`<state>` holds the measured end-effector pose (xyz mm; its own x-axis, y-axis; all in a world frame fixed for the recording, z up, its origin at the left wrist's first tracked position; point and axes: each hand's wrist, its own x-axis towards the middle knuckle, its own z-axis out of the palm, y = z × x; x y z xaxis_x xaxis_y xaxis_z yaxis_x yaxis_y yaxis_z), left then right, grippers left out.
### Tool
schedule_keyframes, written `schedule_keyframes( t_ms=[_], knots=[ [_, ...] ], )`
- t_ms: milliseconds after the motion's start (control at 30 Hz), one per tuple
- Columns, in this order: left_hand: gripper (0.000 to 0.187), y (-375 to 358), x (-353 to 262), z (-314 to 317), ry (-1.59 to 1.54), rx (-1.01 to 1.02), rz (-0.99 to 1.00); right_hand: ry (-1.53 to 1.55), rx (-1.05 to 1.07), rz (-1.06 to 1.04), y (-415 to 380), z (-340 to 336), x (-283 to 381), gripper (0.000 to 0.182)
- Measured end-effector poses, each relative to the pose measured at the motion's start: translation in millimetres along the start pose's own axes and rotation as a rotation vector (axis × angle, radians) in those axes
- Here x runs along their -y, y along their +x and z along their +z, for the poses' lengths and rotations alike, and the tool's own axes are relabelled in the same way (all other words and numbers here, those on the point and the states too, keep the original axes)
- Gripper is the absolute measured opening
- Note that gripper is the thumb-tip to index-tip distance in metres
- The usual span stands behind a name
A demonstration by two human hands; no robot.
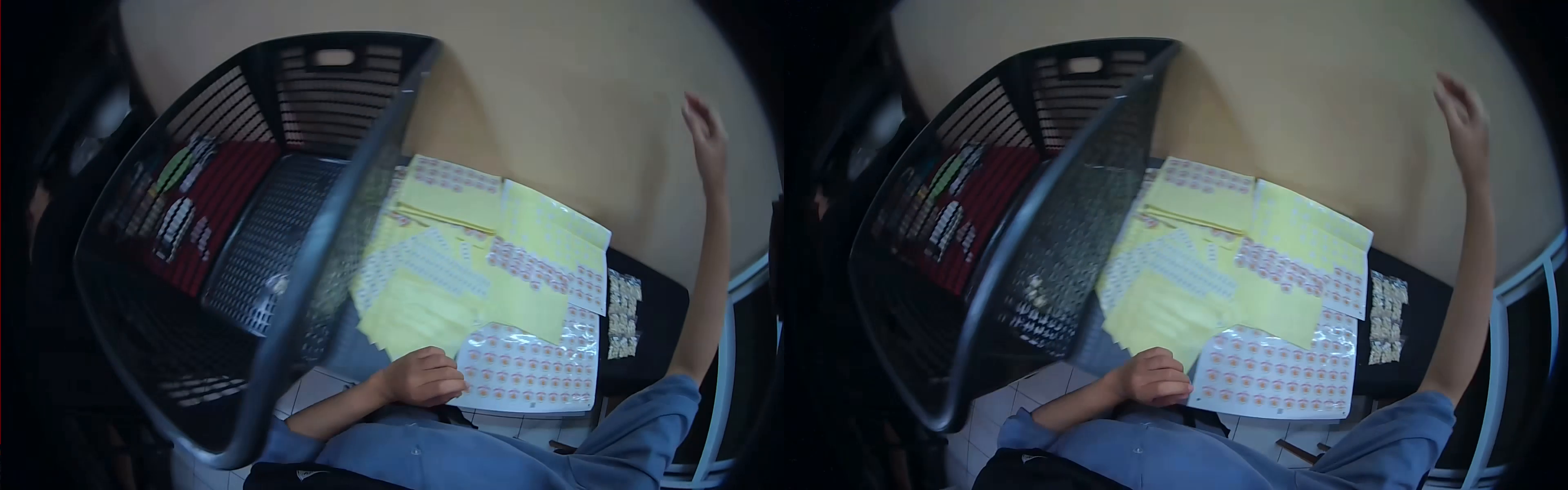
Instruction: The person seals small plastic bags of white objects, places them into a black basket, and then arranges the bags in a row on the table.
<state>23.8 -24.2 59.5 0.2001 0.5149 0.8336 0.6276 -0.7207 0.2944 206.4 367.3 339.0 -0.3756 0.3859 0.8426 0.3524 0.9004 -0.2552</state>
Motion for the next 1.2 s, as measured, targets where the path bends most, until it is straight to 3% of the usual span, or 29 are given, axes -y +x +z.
schedule_keyframes(
  t_ms=[33, 133, 167, 200, 233, 267, 333, 367, 433, 533, 600, 667, 700, 733, 767, 867, 900, 967, 1000, 1067, 1100, 1200],
  knots=[
    [0.030, -13, -6, -9, -0.013, 0.012, -0.037, -0.097, 0.024, -0.184, 23, 11, 70, 0.027],
    [0.022, -52, -24, -36, 0.087, -0.021, -0.186, 0.049, 0.209, -0.389, 64, 47, 176, 0.029],
    [0.023, -67, -27, -46, 0.112, 0.059, -0.231, 0.099, 0.253, -0.441, 65, 62, 227, 0.027],
    [0.023, -78, -32, -50, 0.125, 0.057, -0.234, 0.050, 0.389, -0.567, 58, 66, 280, 0.025],
    [0.023, -84, -38, -52, 0.175, -0.026, -0.372, -0.001, 0.522, -0.692, 44, 72, 339, 0.023],
    [0.022, -90, -43, -54, 0.225, -0.112, -0.506, 0.078, 0.649, -0.555, 53, 104, 363, 0.016],
    [0.017, -101, -48, -58, 0.257, -0.203, -0.575, 0.075, 0.948, -0.758, 38, 119, 423, 0.015],
    [0.017, -110, -47, -57, 0.237, -0.163, -0.584, -0.090, 1.011, -0.845, 44, 169, 437, 0.016],
    [0.016, -132, -41, -52, 0.193, -0.088, -0.605, -0.198, 1.176, -0.835, 11, 203, 481, 0.022],
    [0.017, -165, -30, -46, 0.125, 0.017, -0.642, -0.495, 1.574, -0.970, -17, 266, 527, 0.026],
    [0.017, -177, -26, -49, 0.088, 0.076, -0.660, -0.610, 1.706, -0.969, -40, 301, 541, 0.024],
    [0.025, -158, -35, -75, 0.059, 0.161, -0.643, -0.585, 1.707, -0.964, -63, 324, 543, 0.036],
    [0.031, -145, -46, -91, -0.044, 0.169, -0.682, -0.570, 1.720, -1.071, -80, 349, 539, 0.039],
    [0.038, -141, -50, -101, -0.147, 0.179, -0.719, -0.544, 1.648, -1.064, -96, 366, 524, 0.036],
    [0.049, -142, -46, -102, -0.172, 0.364, -0.787, -0.505, 1.553, -1.163, -105, 365, 519, 0.032],
    [0.049, -141, -45, -110, -0.182, 0.443, -0.789, -0.312, 1.568, -1.146, -144, 379, 494, 0.031],
    [0.049, -137, -48, -121, -0.184, 0.433, -0.791, -0.271, 1.592, -1.115, -159, 385, 483, 0.036],
    [0.050, -129, -62, -145, -0.603, 0.104, -0.838, -0.174, 1.655, -1.144, -174, 384, 469, 0.044],
    [0.050, -135, -58, -137, -0.621, 0.085, -0.853, -0.120, 1.694, -1.147, -181, 383, 462, 0.048],
    [0.049, -154, -47, -109, -0.294, 0.297, -0.819, -0.117, 1.767, -1.112, -192, 382, 449, 0.052],
    [0.049, -152, -53, -108, -0.309, 0.286, -0.842, -0.131, 1.801, -1.067, -196, 384, 444, 0.056],
    [0.048, -136, -55, -119, -0.025, 0.532, -0.811, -0.049, 1.824, -0.970, -206, 387, 433, 0.061]
  ],
)
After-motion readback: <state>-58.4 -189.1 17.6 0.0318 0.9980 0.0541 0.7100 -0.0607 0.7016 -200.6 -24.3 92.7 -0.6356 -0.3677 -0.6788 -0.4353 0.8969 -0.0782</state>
